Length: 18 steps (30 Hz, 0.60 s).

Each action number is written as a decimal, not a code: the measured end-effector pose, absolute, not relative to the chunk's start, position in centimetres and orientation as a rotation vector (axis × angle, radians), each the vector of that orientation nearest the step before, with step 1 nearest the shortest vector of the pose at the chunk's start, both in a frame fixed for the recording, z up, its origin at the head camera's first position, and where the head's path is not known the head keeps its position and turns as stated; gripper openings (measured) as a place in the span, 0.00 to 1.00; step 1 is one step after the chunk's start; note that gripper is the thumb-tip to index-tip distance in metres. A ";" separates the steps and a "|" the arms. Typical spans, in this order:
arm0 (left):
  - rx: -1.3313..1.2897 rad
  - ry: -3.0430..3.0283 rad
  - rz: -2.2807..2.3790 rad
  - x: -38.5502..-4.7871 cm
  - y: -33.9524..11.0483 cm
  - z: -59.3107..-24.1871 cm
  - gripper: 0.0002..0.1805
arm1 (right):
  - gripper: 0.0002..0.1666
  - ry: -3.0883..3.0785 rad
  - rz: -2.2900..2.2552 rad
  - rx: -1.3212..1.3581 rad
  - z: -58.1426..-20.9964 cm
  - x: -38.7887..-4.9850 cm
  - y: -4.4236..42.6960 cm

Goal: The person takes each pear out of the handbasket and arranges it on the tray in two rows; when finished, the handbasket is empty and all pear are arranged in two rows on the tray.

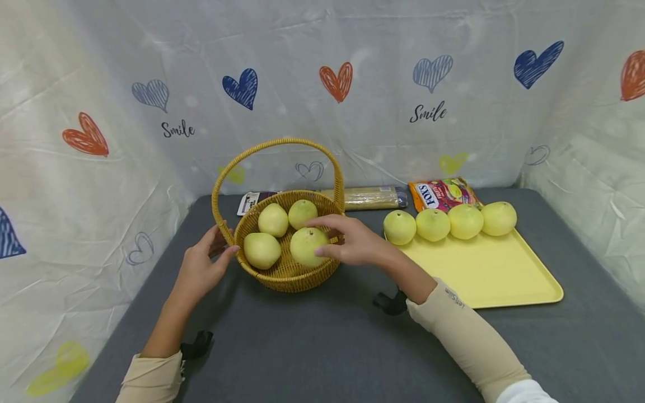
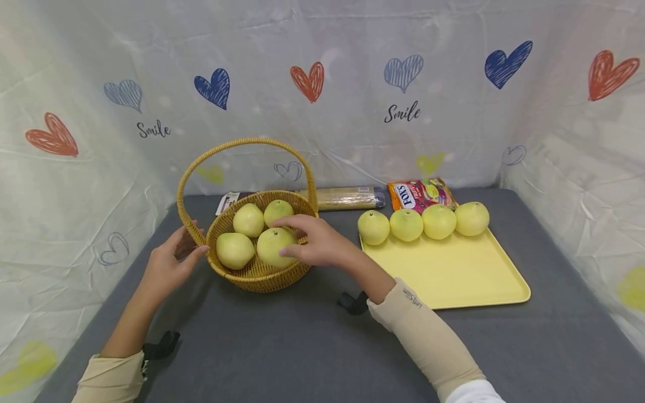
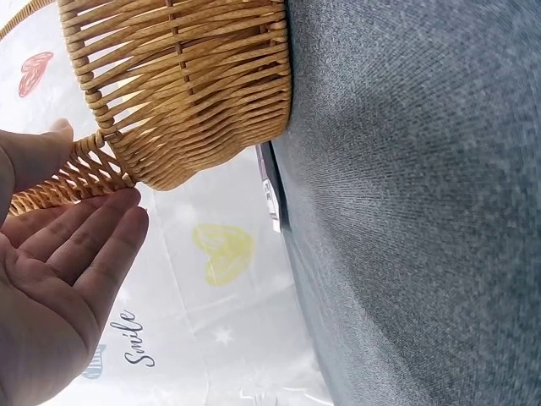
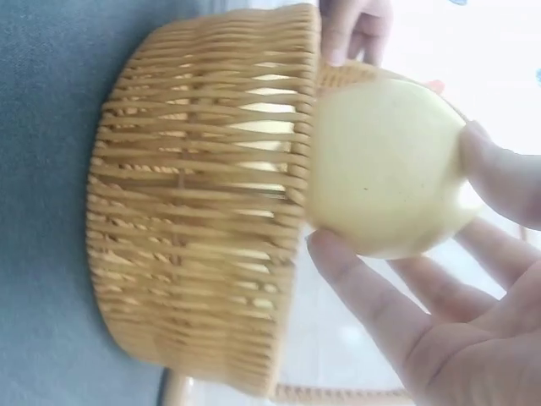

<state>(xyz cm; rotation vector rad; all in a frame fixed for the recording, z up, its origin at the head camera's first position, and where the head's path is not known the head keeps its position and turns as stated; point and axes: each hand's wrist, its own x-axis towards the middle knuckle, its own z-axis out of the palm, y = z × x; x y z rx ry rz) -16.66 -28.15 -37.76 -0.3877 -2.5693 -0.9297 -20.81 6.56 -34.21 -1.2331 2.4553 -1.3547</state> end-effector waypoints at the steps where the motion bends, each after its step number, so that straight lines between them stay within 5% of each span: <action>1: -0.387 -2.570 -0.929 -16.6 -28.1 -37.7 0.33 | 0.30 2.461 -1.363 -1.227 -34.0 -20.6 6.9; 18: -0.384 -2.565 -0.932 -16.7 -28.2 -37.8 0.33 | 0.31 2.390 -1.548 -1.123 -33.3 -18.6 12.7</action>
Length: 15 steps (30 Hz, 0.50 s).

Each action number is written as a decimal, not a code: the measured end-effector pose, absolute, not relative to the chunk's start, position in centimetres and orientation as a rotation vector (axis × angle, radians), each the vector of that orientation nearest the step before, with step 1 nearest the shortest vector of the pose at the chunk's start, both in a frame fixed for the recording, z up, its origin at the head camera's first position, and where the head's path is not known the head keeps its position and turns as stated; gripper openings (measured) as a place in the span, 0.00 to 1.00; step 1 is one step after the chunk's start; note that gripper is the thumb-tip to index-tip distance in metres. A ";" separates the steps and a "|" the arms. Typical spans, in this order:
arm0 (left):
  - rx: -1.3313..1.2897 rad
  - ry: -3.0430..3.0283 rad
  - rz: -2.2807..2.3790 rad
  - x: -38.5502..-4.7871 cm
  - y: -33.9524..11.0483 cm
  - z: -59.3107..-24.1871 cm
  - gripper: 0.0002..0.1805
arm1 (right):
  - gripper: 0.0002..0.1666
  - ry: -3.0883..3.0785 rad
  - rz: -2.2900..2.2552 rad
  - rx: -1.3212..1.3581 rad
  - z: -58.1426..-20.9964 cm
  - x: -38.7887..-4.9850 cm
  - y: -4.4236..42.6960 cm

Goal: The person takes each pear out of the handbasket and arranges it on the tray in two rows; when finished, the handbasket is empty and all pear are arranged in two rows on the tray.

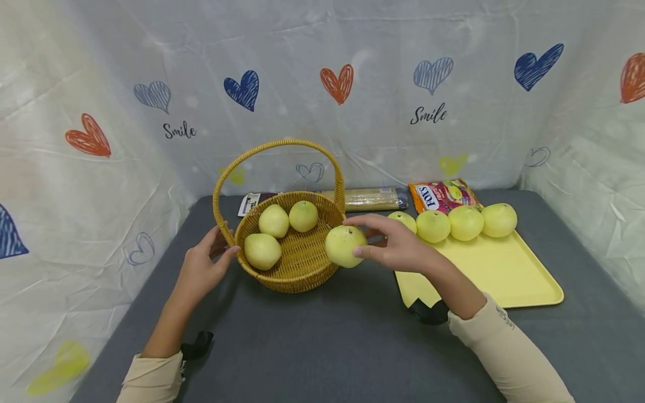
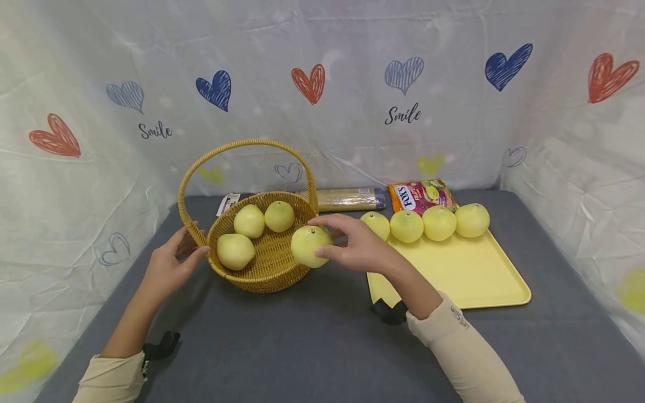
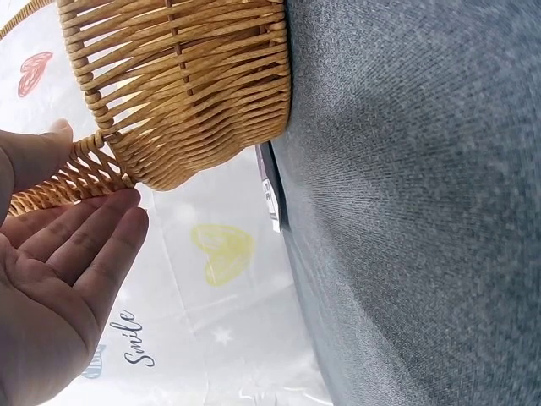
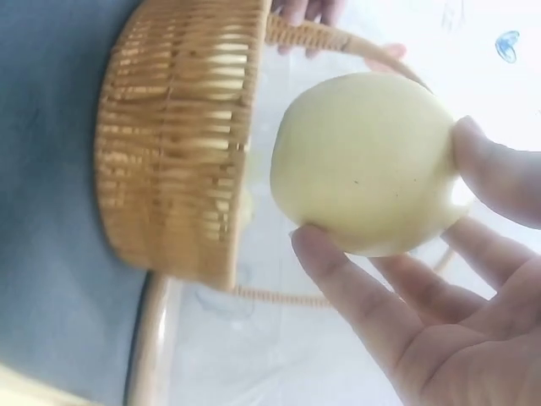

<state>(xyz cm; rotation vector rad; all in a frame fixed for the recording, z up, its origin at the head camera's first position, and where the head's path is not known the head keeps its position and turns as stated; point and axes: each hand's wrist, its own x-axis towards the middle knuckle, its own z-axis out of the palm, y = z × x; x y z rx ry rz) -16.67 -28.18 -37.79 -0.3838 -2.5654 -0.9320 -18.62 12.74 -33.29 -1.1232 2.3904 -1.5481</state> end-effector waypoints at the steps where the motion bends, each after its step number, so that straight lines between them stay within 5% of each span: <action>1: -0.382 -2.566 -0.934 -16.7 -28.2 -37.8 0.33 | 0.31 2.394 -1.549 -1.125 -33.3 -18.6 13.1; 15: -0.382 -2.561 -0.929 -16.5 -28.0 -37.7 0.33 | 0.30 2.518 -1.473 -0.995 -34.2 -17.8 17.7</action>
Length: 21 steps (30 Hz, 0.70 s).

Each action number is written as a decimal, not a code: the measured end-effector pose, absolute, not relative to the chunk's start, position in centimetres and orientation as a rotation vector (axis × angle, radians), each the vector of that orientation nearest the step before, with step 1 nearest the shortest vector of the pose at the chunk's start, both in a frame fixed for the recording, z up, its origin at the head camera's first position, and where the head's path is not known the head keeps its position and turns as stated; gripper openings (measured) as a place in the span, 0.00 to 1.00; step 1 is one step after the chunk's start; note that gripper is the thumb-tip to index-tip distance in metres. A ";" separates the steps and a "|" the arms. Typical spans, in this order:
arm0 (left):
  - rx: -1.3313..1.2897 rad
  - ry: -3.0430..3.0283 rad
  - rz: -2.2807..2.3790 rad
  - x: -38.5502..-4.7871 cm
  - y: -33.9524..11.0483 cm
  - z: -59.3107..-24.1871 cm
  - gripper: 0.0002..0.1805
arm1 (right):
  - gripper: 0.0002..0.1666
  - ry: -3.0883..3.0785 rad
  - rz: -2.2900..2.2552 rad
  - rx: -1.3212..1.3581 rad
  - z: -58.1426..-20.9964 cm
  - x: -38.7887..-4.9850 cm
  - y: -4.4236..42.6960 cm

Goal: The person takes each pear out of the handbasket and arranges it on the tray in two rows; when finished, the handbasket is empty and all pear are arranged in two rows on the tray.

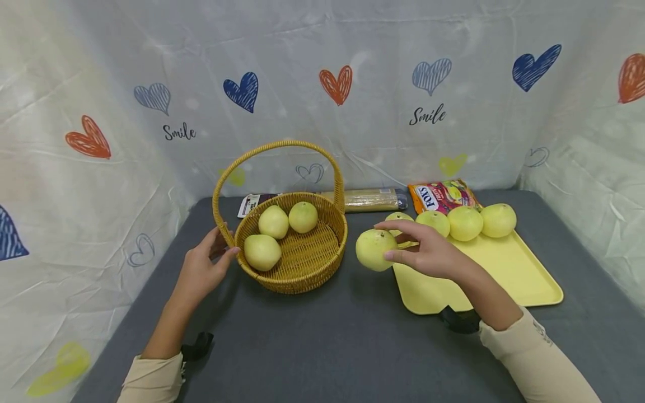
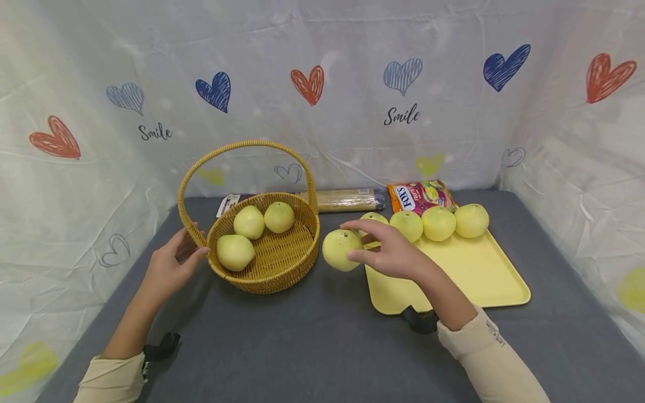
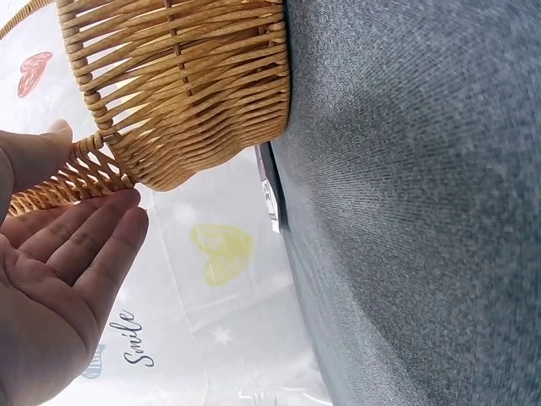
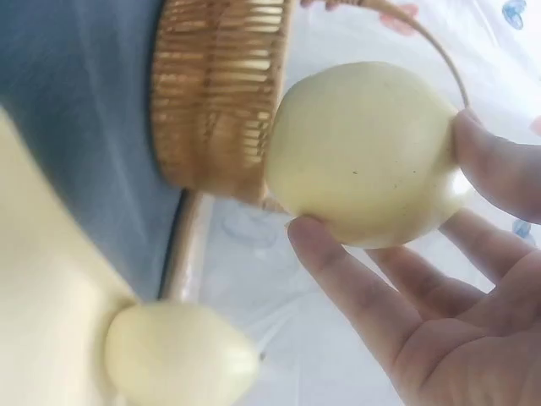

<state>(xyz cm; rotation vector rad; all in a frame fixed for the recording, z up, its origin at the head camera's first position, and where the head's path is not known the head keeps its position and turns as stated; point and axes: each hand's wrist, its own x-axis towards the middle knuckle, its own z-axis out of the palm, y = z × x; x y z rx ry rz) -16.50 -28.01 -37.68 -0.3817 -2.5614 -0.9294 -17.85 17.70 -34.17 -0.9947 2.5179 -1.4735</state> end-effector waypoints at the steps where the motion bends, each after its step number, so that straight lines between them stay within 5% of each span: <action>1: -0.380 -2.562 -0.930 -16.5 -28.0 -37.7 0.33 | 0.30 2.529 -1.467 -0.993 -34.3 -17.9 18.0; 21: -0.365 -2.577 -0.911 -16.6 -28.2 -37.8 0.34 | 0.31 2.648 -1.372 -0.776 -35.8 -19.0 21.6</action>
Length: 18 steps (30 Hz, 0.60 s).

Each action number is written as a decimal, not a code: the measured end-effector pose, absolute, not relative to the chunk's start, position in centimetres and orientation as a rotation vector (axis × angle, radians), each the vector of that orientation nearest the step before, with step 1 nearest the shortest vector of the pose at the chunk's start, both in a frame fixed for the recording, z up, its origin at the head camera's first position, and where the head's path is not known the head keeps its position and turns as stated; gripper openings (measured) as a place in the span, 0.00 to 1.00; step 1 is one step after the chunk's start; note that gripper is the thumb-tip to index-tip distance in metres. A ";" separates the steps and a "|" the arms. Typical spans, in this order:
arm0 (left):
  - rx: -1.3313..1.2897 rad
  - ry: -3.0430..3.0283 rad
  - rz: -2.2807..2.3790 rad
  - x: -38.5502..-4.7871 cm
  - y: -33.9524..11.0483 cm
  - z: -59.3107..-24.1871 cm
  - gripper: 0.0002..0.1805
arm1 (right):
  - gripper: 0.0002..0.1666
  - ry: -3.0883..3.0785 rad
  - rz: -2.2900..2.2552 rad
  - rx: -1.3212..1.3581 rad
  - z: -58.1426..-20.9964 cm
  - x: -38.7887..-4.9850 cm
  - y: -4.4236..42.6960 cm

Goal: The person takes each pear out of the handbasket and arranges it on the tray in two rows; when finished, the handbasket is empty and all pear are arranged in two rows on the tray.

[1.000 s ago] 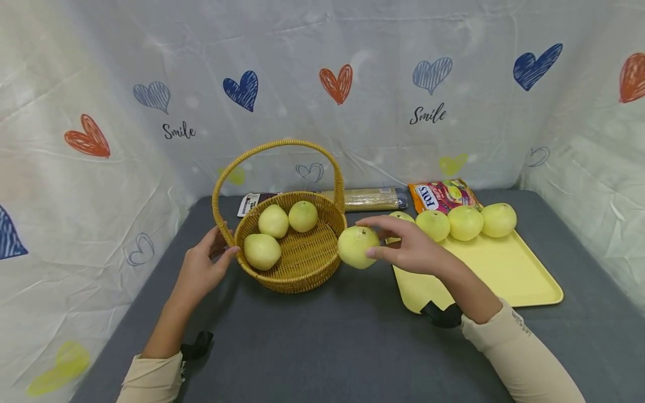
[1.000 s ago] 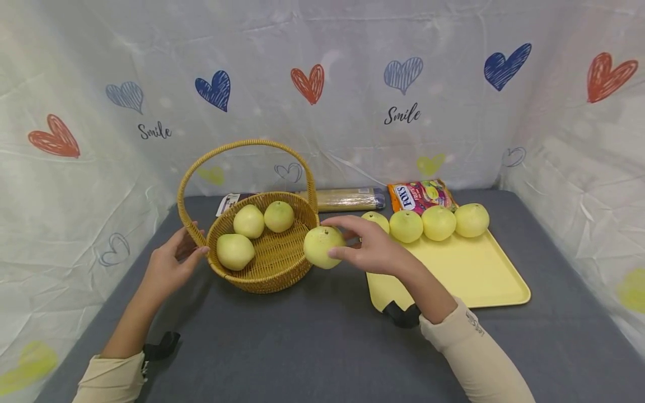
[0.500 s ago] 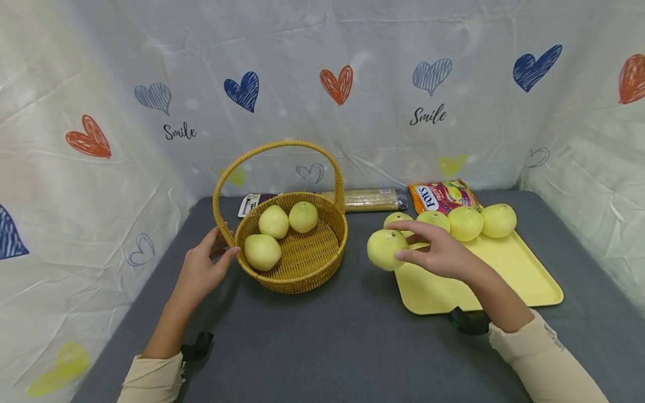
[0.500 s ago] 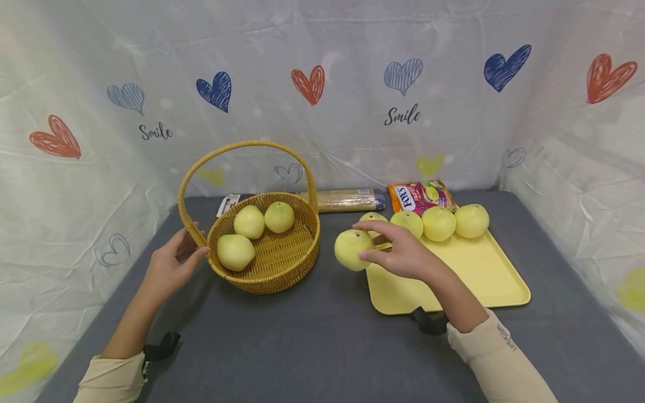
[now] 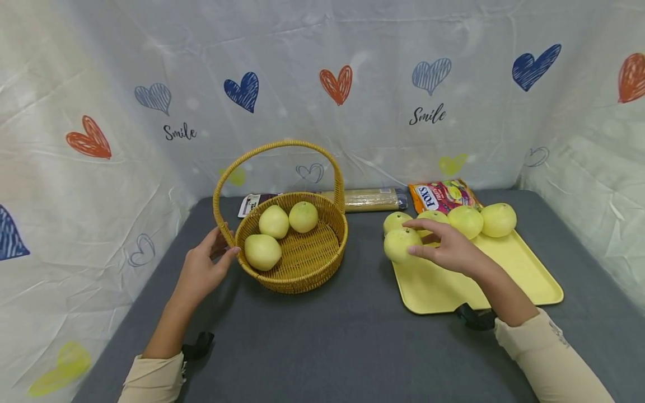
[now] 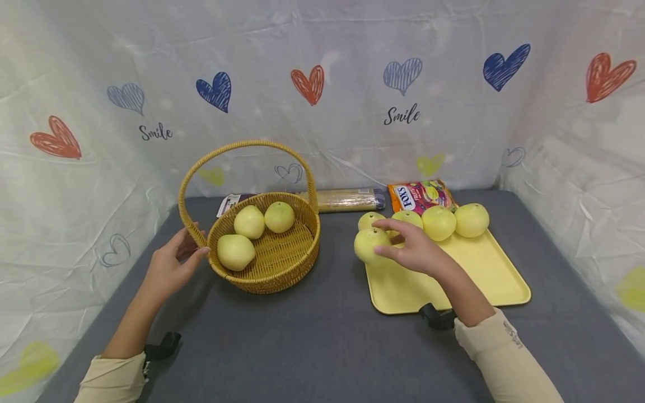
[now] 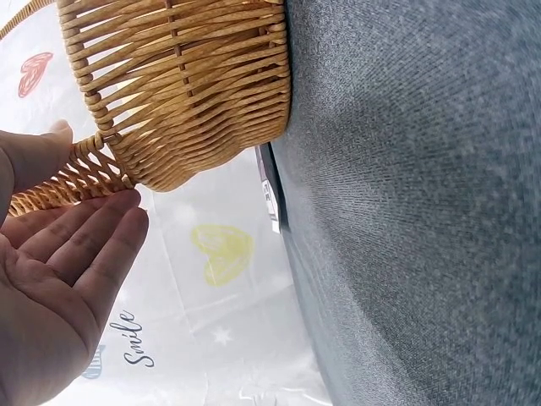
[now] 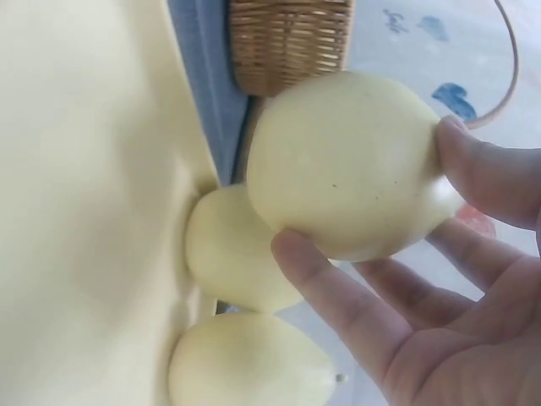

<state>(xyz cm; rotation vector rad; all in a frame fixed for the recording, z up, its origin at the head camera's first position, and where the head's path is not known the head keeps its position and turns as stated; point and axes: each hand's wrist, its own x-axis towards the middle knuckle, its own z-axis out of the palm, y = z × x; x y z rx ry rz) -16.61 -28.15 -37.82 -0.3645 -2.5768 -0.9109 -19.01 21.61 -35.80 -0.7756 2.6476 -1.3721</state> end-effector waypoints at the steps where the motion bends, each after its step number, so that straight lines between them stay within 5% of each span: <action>1: -0.367 -2.576 -0.908 -16.6 -28.1 -37.8 0.34 | 0.31 2.656 -1.369 -0.758 -36.0 -19.1 21.6; 18: -0.368 -2.573 -0.917 -16.6 -28.1 -37.8 0.33 | 0.29 2.677 -1.282 -0.714 -37.6 -19.9 22.0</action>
